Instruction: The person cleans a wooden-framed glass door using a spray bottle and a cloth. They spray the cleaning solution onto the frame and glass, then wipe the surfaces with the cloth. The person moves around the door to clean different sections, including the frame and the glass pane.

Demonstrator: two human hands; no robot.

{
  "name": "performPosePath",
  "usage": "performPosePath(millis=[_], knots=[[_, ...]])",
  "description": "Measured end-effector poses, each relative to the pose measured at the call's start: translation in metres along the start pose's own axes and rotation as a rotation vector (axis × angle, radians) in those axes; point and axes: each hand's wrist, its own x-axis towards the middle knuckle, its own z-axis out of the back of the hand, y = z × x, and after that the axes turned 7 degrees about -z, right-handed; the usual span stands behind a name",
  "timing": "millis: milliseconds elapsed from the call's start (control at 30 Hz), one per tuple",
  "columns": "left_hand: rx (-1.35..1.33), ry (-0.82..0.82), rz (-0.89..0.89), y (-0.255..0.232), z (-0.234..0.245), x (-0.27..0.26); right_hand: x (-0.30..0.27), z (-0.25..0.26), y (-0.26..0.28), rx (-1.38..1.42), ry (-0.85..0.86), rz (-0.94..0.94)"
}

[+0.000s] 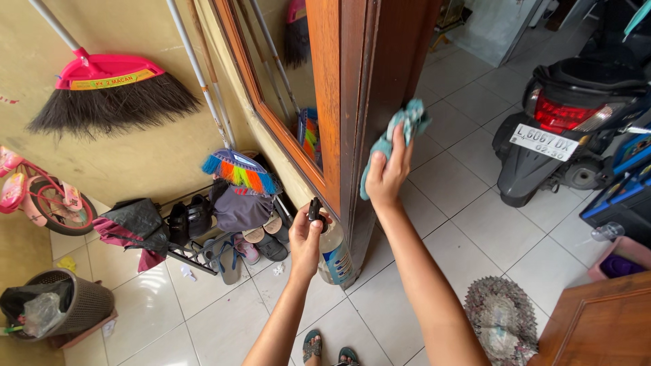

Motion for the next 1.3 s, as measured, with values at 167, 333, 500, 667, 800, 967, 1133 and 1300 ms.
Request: performPosePath(millis=[167, 333, 500, 667, 800, 967, 1133, 1300], knots=[[0.02, 0.013, 0.028, 0.013, 0.009, 0.006, -0.091, -0.007, -0.059, -0.061, -0.012, -0.091], [0.052, 0.04, 0.063, 0.014, 0.012, 0.003, -0.181, -0.002, -0.095, -0.107, 0.112, -0.289], [0.026, 0.06, 0.067, 0.006, 0.008, -0.002, -0.182, 0.002, -0.074, -0.108, 0.133, -0.346], [0.007, 0.078, 0.04, -0.004, 0.009, -0.006, -0.111, -0.001, -0.019, -0.105, 0.033, -0.189], [0.0, 0.1, 0.024, -0.006, 0.01, -0.003, -0.043, 0.005, 0.016, -0.048, 0.012, -0.068], [-0.017, 0.085, 0.033, -0.001, 0.017, -0.003, 0.023, 0.001, 0.038, -0.061, -0.063, 0.155], [-0.069, 0.035, 0.061, 0.005, 0.026, 0.003, 0.003, -0.01, 0.019, -0.003, -0.056, 0.141], [0.021, 0.03, 0.083, 0.008, 0.03, 0.002, -0.084, -0.016, -0.041, -0.224, -0.028, 0.157]])
